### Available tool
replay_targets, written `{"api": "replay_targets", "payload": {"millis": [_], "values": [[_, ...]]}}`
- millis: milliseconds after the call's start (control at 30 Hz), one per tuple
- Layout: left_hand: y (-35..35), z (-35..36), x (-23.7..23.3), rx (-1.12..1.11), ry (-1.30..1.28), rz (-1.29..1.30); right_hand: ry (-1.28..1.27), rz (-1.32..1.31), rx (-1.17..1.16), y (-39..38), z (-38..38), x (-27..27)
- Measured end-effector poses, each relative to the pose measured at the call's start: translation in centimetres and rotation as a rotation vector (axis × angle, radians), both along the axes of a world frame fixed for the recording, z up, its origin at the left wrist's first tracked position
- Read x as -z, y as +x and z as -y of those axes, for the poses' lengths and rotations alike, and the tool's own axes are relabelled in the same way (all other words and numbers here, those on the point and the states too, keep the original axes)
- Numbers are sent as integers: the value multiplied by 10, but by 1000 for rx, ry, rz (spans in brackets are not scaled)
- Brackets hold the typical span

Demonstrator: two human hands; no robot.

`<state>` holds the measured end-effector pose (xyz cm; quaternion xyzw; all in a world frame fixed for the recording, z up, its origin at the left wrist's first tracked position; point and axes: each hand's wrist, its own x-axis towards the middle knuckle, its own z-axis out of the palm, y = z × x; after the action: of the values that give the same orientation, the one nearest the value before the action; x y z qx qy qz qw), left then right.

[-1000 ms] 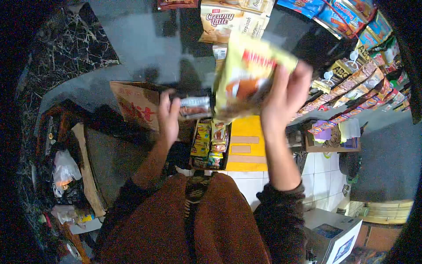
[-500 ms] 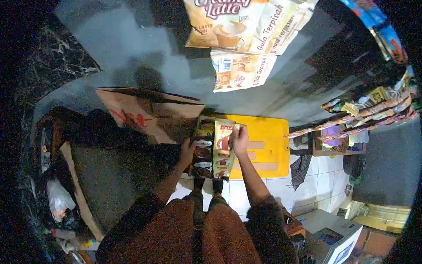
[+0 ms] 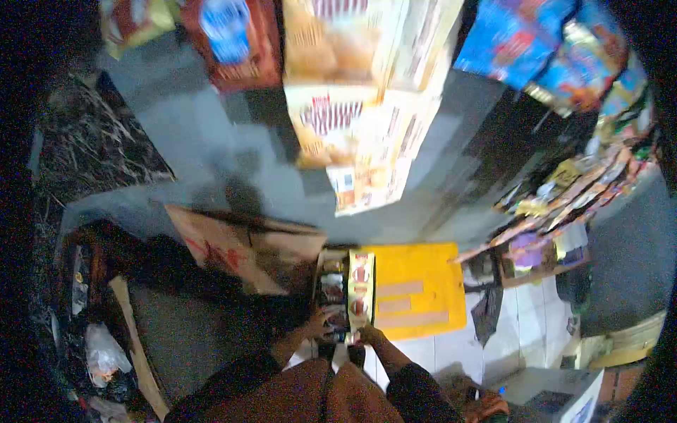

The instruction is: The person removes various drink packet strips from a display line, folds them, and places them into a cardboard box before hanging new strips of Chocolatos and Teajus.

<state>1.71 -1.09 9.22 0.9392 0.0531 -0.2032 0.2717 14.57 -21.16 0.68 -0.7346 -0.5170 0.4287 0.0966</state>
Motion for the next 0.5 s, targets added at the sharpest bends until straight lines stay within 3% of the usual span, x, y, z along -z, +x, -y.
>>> {"api": "replay_targets", "payload": {"millis": [33, 67, 100, 167, 233, 300, 367, 433, 500], "values": [[-1, -8, 1, -160, -111, 92, -182, -126, -76, 28, -25, -110], [5, -22, -6, -311, -234, 186, -122, -38, -19, 46, -33, -139], [15, -39, -28, -304, -208, 223, -66, 50, 41, 64, -41, -166], [23, -65, -94, -390, -499, 578, 39, 96, 227, 99, -59, -251], [34, -74, -196, -624, -714, 666, 548, 335, 285, 118, -57, -342], [41, -85, -307, -425, -396, 1102, 789, 323, 359, 119, -55, -443], [36, -85, -409, -372, -166, 1314, 1036, 192, 406, 95, -52, -546], [23, -78, -504, -269, 110, 1453, 1192, 104, 357, 84, -55, -608], [21, -79, -570, -214, 327, 1658, 1401, 344, 241, 69, -68, -659]]}}
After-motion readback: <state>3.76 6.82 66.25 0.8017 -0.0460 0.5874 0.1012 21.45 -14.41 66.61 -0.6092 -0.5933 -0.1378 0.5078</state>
